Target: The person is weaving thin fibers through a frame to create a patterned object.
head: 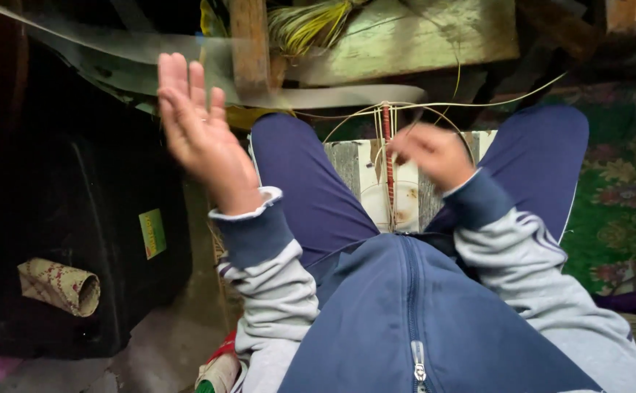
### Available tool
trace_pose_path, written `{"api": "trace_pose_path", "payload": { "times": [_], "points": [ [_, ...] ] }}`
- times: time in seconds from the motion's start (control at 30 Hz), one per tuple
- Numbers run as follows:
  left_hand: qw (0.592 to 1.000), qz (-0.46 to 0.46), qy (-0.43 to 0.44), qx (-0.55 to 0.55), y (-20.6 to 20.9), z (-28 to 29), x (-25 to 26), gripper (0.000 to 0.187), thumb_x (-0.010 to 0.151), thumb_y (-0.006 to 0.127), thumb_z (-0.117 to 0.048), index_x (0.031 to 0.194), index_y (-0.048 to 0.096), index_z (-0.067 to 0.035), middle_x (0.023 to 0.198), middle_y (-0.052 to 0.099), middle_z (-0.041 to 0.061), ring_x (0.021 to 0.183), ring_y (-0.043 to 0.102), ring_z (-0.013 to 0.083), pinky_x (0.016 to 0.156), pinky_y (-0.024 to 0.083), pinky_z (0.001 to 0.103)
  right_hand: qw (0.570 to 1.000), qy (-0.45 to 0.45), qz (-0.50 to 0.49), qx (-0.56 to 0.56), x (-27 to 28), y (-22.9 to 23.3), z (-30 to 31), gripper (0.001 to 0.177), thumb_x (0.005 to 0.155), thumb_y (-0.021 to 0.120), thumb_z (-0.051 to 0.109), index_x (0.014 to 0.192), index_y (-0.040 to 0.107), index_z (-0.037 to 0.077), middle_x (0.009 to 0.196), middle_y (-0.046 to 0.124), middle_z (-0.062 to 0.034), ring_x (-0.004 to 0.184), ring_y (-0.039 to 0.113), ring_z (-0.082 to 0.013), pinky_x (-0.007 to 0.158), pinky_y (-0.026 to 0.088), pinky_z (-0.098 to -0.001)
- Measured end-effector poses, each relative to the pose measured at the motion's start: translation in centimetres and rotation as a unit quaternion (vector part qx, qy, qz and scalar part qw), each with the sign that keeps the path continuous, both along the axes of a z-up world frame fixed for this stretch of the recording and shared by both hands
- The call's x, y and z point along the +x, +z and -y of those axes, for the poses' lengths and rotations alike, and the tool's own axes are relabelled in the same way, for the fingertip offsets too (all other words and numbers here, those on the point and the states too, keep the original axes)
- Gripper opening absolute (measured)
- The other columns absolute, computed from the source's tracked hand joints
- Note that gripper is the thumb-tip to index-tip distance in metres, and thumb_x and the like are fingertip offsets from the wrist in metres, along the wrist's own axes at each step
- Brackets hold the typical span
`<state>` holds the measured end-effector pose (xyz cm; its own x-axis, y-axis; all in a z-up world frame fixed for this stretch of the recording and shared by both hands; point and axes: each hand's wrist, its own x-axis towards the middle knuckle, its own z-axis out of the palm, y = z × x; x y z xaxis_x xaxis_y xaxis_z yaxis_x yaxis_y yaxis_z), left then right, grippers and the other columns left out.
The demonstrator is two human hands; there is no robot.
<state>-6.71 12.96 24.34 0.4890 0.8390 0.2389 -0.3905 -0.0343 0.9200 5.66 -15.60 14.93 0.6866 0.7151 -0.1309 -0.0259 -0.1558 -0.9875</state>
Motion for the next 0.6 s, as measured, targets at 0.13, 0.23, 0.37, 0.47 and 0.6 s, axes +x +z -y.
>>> {"api": "trace_pose_path", "payload": {
  "times": [0.13,0.23,0.37,0.47,0.6],
  "points": [
    [0.990,-0.142,0.008,-0.018,-4.3,3.2,2.4,0.072,0.104,0.031,-0.054,0.159,0.024,-0.009,0.163,0.032,0.022,0.141,0.048,0.0369,0.106,0.048,0.047,0.998,-0.042,0.036,0.027,3.4,3.2,-0.2,0.018,0.111,0.057,0.010,0.102,0.067,-0.001,0.093,0.070,-0.0095,0.080,0.067,-0.0145,0.076,0.055,-0.0235],
    [0.964,-0.156,-0.112,0.184,-9.9,6.5,3.8,0.030,0.088,0.055,0.008,0.114,0.050,-0.009,0.118,0.058,0.008,0.092,0.060,0.0192,0.086,0.051,0.031,0.997,-0.042,0.032,0.050,4.2,4.7,-0.9,0.013,0.111,0.058,0.006,0.116,0.067,-0.003,0.102,0.070,-0.0091,0.084,0.068,-0.0130,0.079,0.057,-0.0219],
    [0.803,-0.525,-0.253,0.128,-16.2,11.6,4.6,0.059,0.078,0.076,-0.042,0.119,0.069,-0.001,0.092,0.072,0.010,0.077,0.069,0.0219,0.070,0.056,0.032,0.991,-0.034,0.117,0.063,4.4,4.7,-1.9,0.012,0.110,0.058,-0.005,0.115,0.069,-0.007,0.108,0.065,-0.0107,0.084,0.067,-0.0148,0.074,0.052,-0.0218],
    [0.797,-0.547,-0.232,0.108,-16.3,12.6,4.9,0.045,0.089,0.062,-0.044,0.105,0.067,-0.002,0.073,0.069,0.007,0.059,0.066,0.0220,0.063,0.053,0.034,0.982,-0.146,0.035,0.115,4.1,1.9,-1.0,0.014,0.111,0.057,0.006,0.118,0.066,-0.001,0.112,0.067,-0.0098,0.083,0.069,-0.0155,0.076,0.057,-0.0250],
    [0.830,-0.504,-0.195,0.136,-18.1,12.3,4.8,0.019,0.088,0.059,-0.024,0.101,0.070,-0.015,0.070,0.071,0.003,0.063,0.066,0.0261,0.064,0.052,0.037,0.935,-0.303,-0.126,0.136,4.1,-6.0,2.1,0.015,0.111,0.056,0.023,0.120,0.058,0.012,0.124,0.065,-0.0038,0.069,0.069,-0.0102,0.059,0.055,-0.0190]
  ]
}}
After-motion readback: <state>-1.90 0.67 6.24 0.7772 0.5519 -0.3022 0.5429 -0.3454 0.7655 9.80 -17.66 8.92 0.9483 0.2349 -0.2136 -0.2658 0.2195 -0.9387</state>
